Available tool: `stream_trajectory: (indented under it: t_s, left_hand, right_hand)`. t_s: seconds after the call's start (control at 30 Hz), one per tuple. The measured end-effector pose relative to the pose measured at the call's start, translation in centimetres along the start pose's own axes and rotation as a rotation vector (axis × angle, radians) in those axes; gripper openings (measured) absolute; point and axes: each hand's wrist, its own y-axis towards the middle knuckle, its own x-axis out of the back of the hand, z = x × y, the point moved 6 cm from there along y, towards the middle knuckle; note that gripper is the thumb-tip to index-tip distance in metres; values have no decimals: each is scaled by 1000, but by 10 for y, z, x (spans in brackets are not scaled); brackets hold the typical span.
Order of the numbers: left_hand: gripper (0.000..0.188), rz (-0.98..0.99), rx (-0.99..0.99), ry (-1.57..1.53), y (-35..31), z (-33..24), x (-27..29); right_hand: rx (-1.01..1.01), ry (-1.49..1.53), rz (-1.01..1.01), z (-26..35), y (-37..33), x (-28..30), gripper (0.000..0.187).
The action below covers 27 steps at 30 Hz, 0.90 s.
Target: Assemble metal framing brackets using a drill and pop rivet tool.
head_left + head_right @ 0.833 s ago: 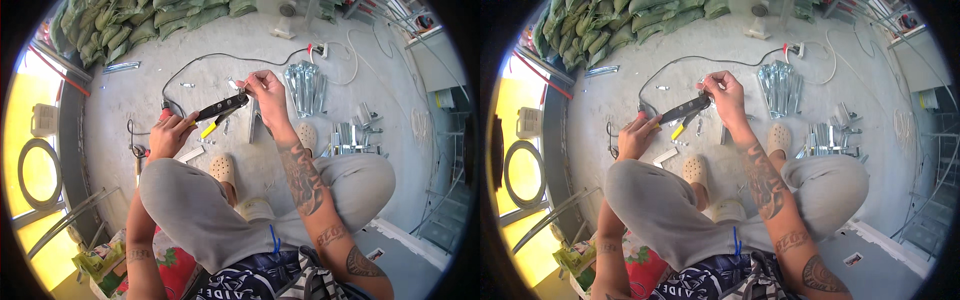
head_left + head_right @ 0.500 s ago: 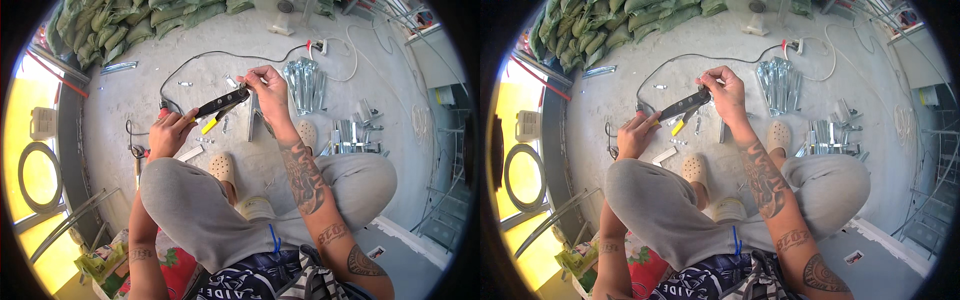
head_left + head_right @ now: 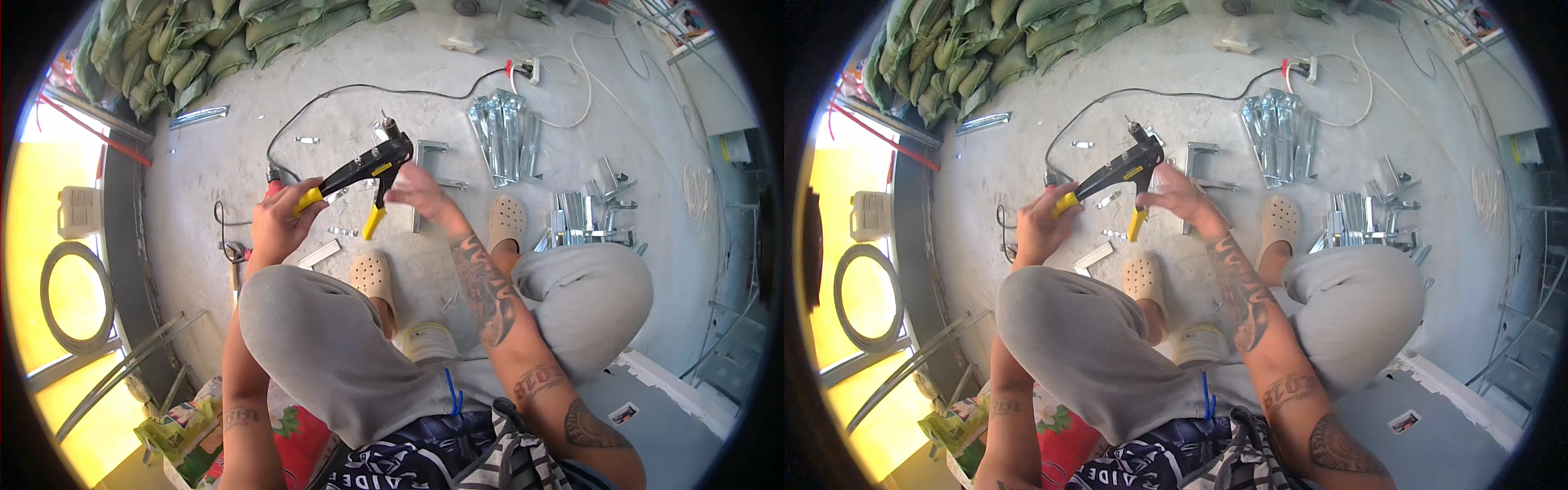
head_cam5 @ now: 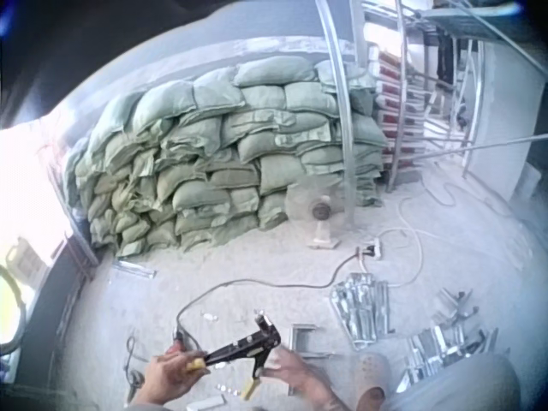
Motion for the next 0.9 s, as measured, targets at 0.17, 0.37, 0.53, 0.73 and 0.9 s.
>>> stream_trajectory:
  t_s: [0.17,0.37,0.53,0.73,0.9]
  left_hand:
    - [28,138,330,-488,-12,39,-33]
    - [107,478,405,-767,-36,43,-103]
    - [110,847,497,-644,-57,22,-149]
    - [93,823,1156,-1597,-146,53,-183]
    - [93,804,1174,-1522,-148,43,-195]
  right_hand:
    - [175,696,272,23,5,-72,82]
    - [-62,581,-532,-32,33,-47,18]
    - [-331,242,-923,-95,9,-23,60]
    - [-432,-10,-859,-110,-16,-42,71]
    - [-421,-10,-866,-121,-28,-24,77]
